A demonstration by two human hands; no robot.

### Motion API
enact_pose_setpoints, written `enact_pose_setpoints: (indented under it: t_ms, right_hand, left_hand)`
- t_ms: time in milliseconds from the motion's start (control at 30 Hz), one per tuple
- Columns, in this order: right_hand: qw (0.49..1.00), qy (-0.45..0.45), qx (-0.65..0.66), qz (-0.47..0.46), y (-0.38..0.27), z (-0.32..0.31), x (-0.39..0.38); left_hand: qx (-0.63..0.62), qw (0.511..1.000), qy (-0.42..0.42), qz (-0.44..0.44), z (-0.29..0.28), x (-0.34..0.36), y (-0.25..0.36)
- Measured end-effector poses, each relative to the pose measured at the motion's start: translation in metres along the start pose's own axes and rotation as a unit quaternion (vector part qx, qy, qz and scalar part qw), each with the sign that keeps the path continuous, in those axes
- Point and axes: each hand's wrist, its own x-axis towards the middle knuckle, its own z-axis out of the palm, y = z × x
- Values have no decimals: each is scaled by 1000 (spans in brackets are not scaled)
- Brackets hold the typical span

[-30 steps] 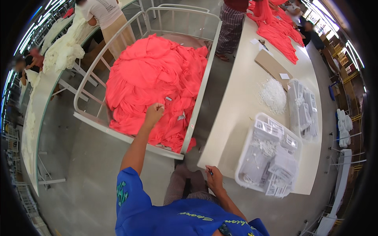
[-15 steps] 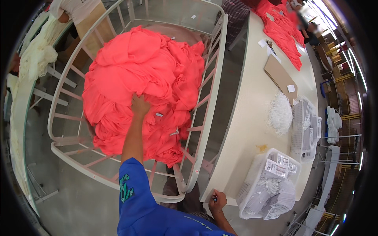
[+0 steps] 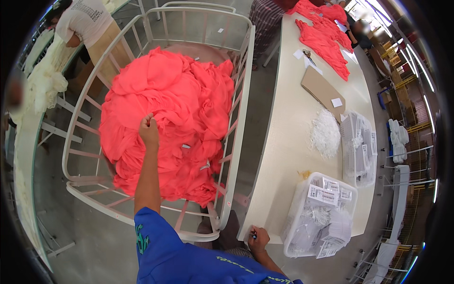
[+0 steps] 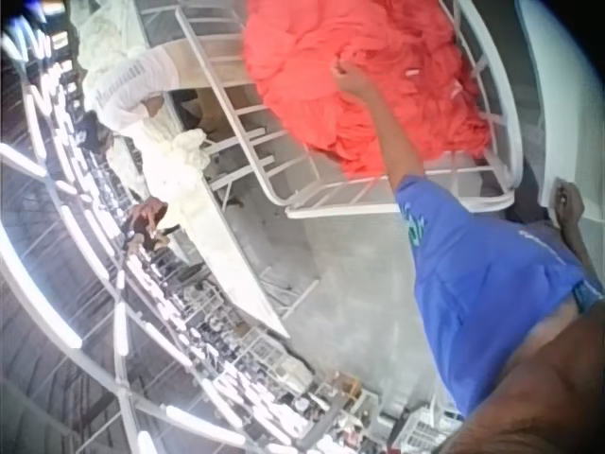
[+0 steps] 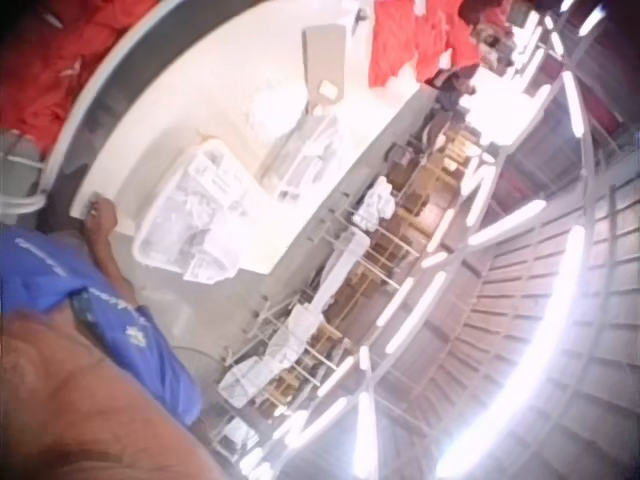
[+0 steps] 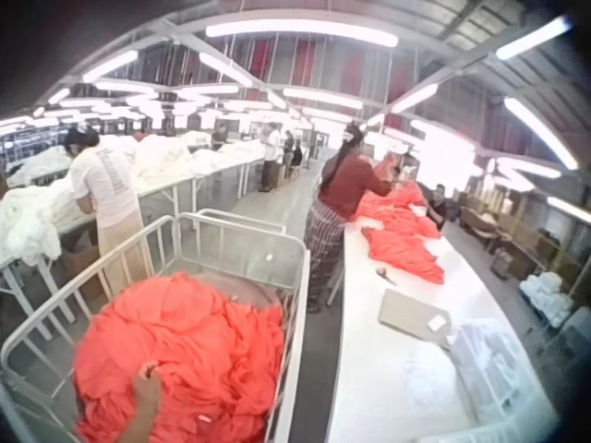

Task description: The person uses small scissors to trim loose threads from white and pink garments in a factory setting. They handle each item individually, snipping excess fabric and placing the finished pieces into a metal cart.

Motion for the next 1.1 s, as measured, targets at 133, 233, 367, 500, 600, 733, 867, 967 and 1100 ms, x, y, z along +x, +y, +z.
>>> enact_pose_setpoints:
  t_ms: [133,233,367,500,600,733,867,967,1100]
  right_hand:
    - [999,3,40,-16,2,-5,0]
    - [997,-4,76,-31,7,-7,1]
    - [991,-25,124,-37,7,-14,4]
    - [977,-81,198,-18,11,-24,5]
    - [953,-149,263,4,24,-28,0]
    - [876,-249,400,102,29,-26,-5]
    - [861,-279,421,61,14,-36,10]
    - [854,-289,430,47,2,-44,22]
    - [847,-288,441,80,-16,-50,33]
  left_hand:
    - [-119,993,-29,-3,-22,3,53]
    - [-150,988,-36,23,-45,-4,101]
    - [-194,979,-40,56,-74,-42,161]
    - [-239,965,-102,12,-89,-126,209]
    - [-303,943,-121,-70,-94,-188,222]
    - [-410,896,-107,-136,-92,-241,230]
    - [-450,873,-105,-158,-100,-259,215]
    - [-465,861,-111,-171,-105,-266,210]
    - [-481,849,-114,-185,-110,-272,210]
